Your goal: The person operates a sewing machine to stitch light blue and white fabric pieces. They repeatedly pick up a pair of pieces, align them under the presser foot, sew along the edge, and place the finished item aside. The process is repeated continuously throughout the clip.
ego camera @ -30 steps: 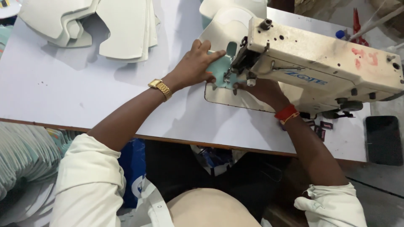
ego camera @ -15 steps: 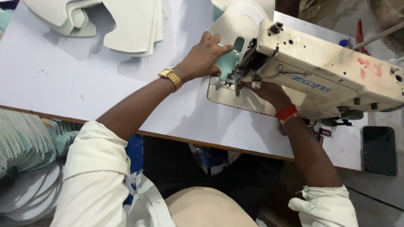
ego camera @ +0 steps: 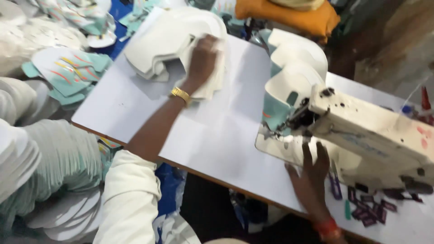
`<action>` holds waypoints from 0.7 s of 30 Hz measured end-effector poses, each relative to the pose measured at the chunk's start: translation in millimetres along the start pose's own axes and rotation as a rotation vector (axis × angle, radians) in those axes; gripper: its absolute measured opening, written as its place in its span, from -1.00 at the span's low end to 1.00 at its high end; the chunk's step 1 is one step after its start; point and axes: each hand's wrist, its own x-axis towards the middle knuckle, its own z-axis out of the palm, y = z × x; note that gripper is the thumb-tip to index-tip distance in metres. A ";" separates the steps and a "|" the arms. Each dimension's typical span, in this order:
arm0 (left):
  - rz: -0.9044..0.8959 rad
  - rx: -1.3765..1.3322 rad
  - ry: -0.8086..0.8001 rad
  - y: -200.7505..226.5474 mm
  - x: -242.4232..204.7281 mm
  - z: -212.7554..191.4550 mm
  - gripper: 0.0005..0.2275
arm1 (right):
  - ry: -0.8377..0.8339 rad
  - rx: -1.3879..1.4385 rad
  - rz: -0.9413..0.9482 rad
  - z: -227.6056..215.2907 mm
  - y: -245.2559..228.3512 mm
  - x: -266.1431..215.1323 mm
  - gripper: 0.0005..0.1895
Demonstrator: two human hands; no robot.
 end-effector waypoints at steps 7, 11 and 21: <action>-0.569 0.293 -0.407 -103.1 37.8 -84.4 -0.35 | -0.014 0.009 0.142 -8.5 -10.7 0.3 -0.13; -0.639 0.293 -0.512 -114.6 48.5 -84.7 -0.16 | -0.057 -0.020 0.189 -5.4 -5.8 -2.7 -0.13; -0.349 0.716 -0.104 -76.7 65.1 -77.8 -0.72 | -0.085 0.005 0.268 -15.6 -6.3 -0.8 -0.11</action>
